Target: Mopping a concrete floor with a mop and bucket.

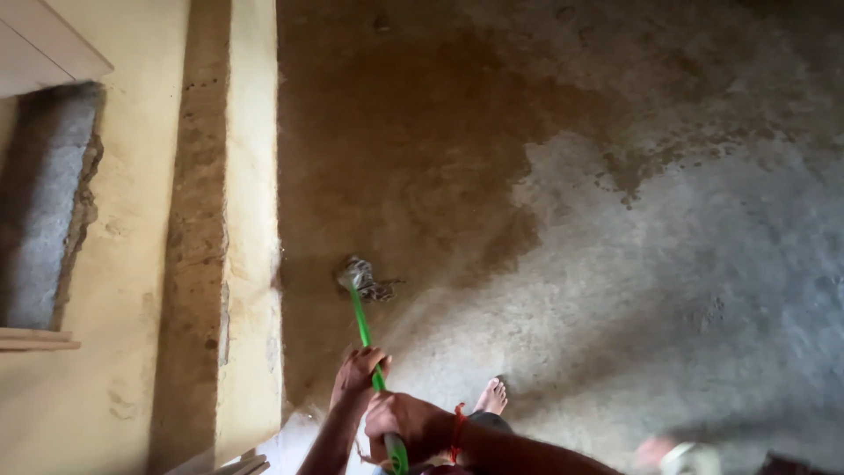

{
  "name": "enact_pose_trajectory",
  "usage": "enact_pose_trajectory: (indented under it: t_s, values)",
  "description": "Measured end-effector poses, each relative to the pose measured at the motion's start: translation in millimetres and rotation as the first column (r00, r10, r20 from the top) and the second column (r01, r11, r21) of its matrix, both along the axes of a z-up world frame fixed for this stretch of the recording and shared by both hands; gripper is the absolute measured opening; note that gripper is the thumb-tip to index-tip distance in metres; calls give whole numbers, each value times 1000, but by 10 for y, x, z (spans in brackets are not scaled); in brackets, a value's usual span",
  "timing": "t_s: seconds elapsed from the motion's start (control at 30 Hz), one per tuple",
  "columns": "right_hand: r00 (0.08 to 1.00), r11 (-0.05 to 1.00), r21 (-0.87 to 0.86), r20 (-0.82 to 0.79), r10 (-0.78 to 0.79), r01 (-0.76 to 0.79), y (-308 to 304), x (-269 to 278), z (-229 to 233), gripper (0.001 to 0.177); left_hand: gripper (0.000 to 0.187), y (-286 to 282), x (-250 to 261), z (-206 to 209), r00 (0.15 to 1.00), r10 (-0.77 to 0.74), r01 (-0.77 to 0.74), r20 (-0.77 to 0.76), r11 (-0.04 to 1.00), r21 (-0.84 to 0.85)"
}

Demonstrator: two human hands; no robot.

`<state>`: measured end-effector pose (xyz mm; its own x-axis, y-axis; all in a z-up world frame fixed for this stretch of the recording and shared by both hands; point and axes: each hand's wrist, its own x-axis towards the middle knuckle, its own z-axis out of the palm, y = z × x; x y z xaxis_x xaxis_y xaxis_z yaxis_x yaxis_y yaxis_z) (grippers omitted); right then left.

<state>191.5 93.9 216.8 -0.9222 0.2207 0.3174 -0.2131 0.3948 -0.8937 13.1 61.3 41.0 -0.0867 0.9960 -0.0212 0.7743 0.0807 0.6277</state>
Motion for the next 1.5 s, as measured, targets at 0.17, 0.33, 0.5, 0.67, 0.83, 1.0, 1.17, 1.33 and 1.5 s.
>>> enact_pose_trajectory:
  t_s: [0.17, 0.33, 0.5, 0.67, 0.83, 1.0, 1.17, 1.33, 1.5]
  values:
    - [994, 990, 93, 45, 104, -108, -3, 386, -645, 17, 11, 31, 512, 45, 994, 83, -97, 77, 972, 213]
    - [997, 991, 128, 70, 25, -34, 360, 990, -309, 26, 13, 310, 1363, 17, 931, 292, -304, 219, 952, 23]
    - [983, 985, 54, 71, -170, 167, 762, 1654, 41, 22, 9, 857, 2133, -491, 726, 261, -240, 636, 963, -122]
    - [926, 925, 73, -92, -366, 373, 961, 2241, 39, 19, 12, 1516, 2926, -790, 885, -165, 179, 436, 984, 9]
    - [828, 836, -61, 198, -525, 545, 922, 2683, 132, 17, 8, 1797, 3498, -866, 801, -574, 534, 171, 814, 231]
    - [806, 814, 31, 128, -578, 579, 803, 2832, -30, 17, 8, 1587, 3379, 166, 848, -441, 468, 294, 883, -25]
    - [871, 868, 67, -21, -491, 491, 845, 2455, -269, 16, 10, 1521, 2957, -174, 896, -397, 413, 201, 910, -45]
    - [917, 943, 82, -277, -288, 322, 996, 1971, -358, 26, 11, 1413, 2348, -139, 970, -223, 233, 100, 967, -106]
    - [972, 980, 79, -162, -170, 184, 1042, 1942, -495, 27, 11, 1265, 2039, -403, 998, -55, 56, 16, 996, -72]
